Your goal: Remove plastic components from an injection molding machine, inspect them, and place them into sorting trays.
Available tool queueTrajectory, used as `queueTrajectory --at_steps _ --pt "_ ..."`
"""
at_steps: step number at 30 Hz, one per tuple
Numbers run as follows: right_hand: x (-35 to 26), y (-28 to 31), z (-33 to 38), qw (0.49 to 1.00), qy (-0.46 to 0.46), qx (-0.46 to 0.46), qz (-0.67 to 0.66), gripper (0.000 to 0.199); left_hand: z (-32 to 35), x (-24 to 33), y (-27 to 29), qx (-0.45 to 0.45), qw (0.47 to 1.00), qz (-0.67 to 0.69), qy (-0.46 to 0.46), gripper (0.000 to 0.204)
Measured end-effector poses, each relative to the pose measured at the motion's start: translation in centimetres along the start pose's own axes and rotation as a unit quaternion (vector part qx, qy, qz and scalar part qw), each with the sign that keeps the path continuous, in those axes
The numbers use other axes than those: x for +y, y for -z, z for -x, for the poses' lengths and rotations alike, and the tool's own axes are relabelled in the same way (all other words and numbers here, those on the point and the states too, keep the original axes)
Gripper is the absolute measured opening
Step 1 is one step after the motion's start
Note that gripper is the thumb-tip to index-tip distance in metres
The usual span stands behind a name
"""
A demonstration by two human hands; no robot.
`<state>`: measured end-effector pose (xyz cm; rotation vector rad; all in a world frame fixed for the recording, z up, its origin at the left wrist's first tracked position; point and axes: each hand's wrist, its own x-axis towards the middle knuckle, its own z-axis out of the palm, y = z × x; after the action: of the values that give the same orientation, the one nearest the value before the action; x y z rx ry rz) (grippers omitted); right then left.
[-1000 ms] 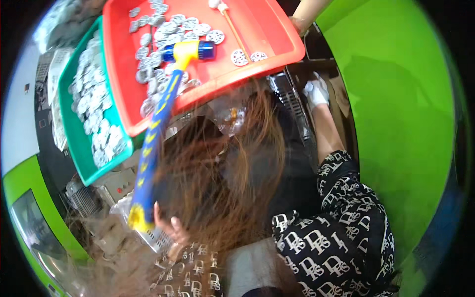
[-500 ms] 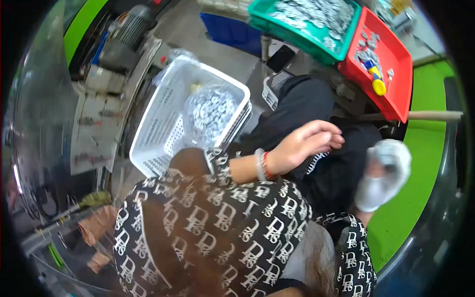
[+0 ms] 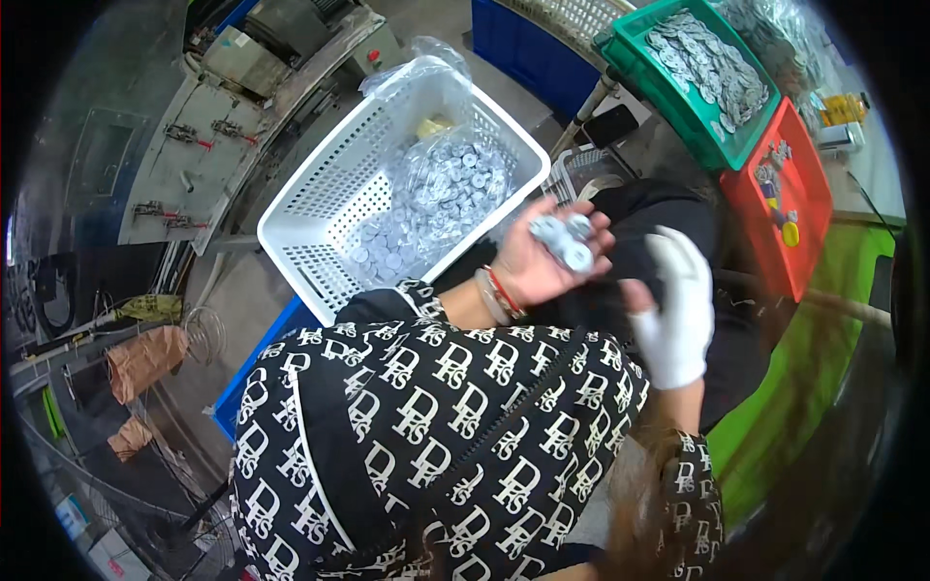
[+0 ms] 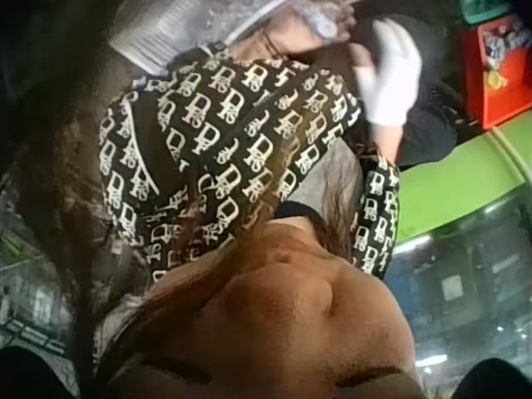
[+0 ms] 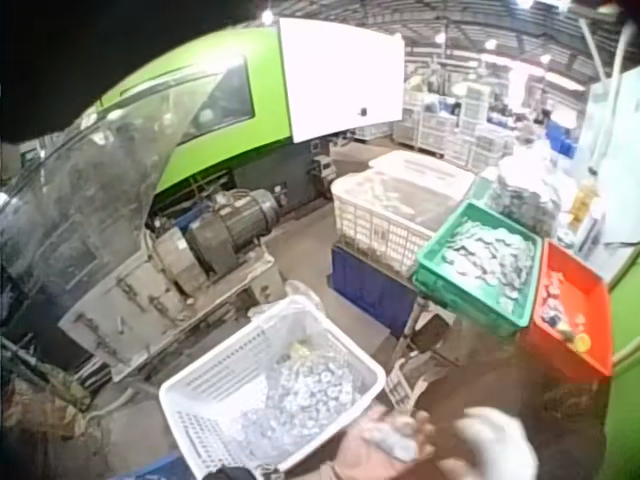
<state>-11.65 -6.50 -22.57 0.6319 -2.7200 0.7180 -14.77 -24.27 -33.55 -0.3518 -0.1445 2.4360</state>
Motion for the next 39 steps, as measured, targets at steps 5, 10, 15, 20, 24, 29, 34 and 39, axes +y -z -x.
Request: queueTrajectory --at_steps 5,10,15,20,24,29,34,39 --pt "3.5 7.0 7.5 0.944 -0.257 0.199 -0.062 0.031 -0.3 10.4 5.3 0.13 0.977 -0.017 -0.17 0.035" --pt "0.8 13.6 17.1 0.778 -0.381 0.477 -0.149 0.026 -2.4 18.4 12.9 0.209 0.957 -0.154 -0.132 0.03" --pt "-5.6 14.6 22.2 0.753 -0.348 0.553 0.071 0.025 -2.1 22.8 15.8 0.349 0.897 -0.161 -0.219 0.029" --pt "-11.3 14.3 22.8 0.769 -0.181 0.553 0.265 0.031 -0.5 25.9 14.7 0.46 0.827 -0.246 -0.212 0.035" --pt "-13.5 14.4 22.6 0.642 -0.154 0.663 0.354 0.027 1.0 26.8 13.5 0.489 0.721 -0.449 -0.2 0.046" --pt "-14.5 15.1 22.0 0.531 -0.107 0.737 0.404 0.023 1.6 29.0 15.5 0.494 0.709 -0.459 -0.206 0.062" --pt "-14.3 16.2 20.7 0.476 -0.073 0.765 0.428 0.019 1.9 33.4 19.4 0.509 0.665 -0.497 -0.23 0.057" --pt "-13.3 17.3 20.1 0.447 -0.089 0.768 0.45 0.017 2.1 32.1 20.5 0.453 0.502 -0.688 -0.263 0.027"
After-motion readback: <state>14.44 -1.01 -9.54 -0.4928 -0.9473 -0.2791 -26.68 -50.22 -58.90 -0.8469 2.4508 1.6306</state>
